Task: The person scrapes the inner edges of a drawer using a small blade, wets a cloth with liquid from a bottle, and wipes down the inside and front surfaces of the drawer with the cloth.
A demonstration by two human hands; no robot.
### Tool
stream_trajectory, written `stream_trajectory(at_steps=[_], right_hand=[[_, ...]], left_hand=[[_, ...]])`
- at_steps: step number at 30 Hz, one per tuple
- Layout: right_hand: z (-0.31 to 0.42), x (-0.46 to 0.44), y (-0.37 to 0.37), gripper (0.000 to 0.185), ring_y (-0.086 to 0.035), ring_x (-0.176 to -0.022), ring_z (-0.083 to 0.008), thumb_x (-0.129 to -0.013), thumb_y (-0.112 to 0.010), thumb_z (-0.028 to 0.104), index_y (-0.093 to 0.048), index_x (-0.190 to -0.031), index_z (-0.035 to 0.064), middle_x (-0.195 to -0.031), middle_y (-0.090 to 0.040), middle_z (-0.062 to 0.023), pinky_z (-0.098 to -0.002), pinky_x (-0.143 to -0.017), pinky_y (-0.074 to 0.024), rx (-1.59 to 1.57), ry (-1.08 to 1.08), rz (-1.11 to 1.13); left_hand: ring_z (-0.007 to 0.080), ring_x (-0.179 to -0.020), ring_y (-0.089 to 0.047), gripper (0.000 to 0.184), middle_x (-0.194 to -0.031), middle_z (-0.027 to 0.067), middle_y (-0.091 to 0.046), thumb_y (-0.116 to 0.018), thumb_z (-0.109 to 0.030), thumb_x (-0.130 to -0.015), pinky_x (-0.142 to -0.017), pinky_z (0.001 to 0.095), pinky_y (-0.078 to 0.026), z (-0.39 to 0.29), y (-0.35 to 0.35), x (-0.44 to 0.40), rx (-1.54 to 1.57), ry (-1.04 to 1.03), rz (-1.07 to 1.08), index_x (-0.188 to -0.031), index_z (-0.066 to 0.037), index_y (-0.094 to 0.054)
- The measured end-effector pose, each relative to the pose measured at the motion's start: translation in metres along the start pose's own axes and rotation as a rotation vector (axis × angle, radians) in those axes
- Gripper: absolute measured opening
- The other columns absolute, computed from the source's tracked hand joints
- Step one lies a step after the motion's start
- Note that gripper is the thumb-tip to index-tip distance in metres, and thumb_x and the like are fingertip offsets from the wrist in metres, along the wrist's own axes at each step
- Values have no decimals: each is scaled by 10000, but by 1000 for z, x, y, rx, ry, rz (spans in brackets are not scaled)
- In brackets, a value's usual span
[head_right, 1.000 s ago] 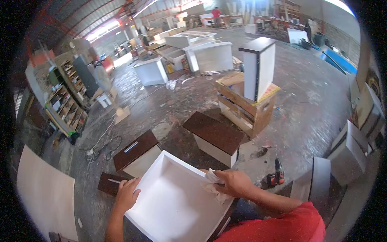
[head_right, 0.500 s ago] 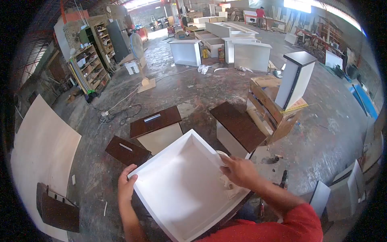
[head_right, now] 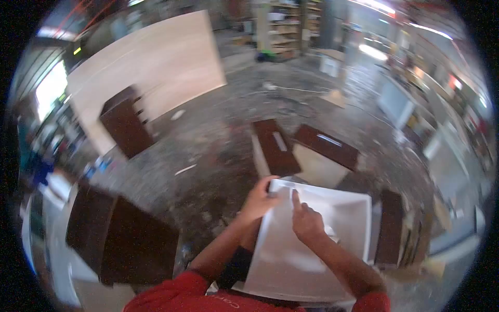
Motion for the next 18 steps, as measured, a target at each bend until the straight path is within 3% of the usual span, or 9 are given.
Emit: stream_trajectory(at_steps=[3,6,10,14,16,18], right_hand=[[15,-21,-20,747,-744,-845,-381,-1003,-579,156,-270,-1664,-2,-1044,-701,-211,-520,-781,-614,70,63,-10],[14,-18,-8,756,-747,-863,-362,-981,-597,157,-310,-1678,101,-1025,-704,-178,-506,-773,-615,123,14,3],[20,-27,3,747,-749,-867,-345,-974,-614,159,-349,-1673,158,-988,-707,-150,-494,-771,-615,262,-89,102],[-7,-12,10,867,-756,-834,-332,-941,-668,107,-260,-1704,166,-962,-715,-155,-496,-746,-620,351,-115,117],[-16,-7,8,887,-758,-843,-339,-940,-676,106,-238,-1709,168,-968,-719,-163,-500,-748,-620,355,-136,107],[-18,-3,8,868,-758,-842,-353,-958,-674,124,-238,-1708,166,-975,-722,-174,-505,-757,-620,318,-125,58]], left_hand=[[298,-1210,-683,675,-1312,194,-693,-834,-222,-832,-1043,402,-522,-14,-1,5,-157,48,-65,-1434,-74,-568],[339,-1250,-677,699,-1332,208,-687,-848,-269,-840,-1056,423,-519,-11,-7,2,-204,51,-71,-1448,-91,-552],[336,-1204,-688,688,-1288,190,-694,-820,-244,-861,-1041,426,-527,12,6,-2,-198,32,-86,-1467,-102,-528],[341,-1189,-691,679,-1268,192,-698,-801,-217,-861,-1030,430,-531,7,2,-5,-204,50,-67,-1470,-105,-523],[345,-1187,-684,687,-1272,202,-688,-786,-185,-851,-1028,433,-528,-11,6,3,-161,134,-28,-1473,-91,-510],[347,-1186,-683,687,-1271,203,-688,-783,-177,-846,-1028,436,-527,2,0,-3,-211,92,-47,-1469,-83,-507]])
Point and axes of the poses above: each hand's wrist, its own x-axis away from the middle knuckle, its own y-axis out of the back of the hand, z = x × y, the point moved 2 cm from there along -x, towards the middle knuckle
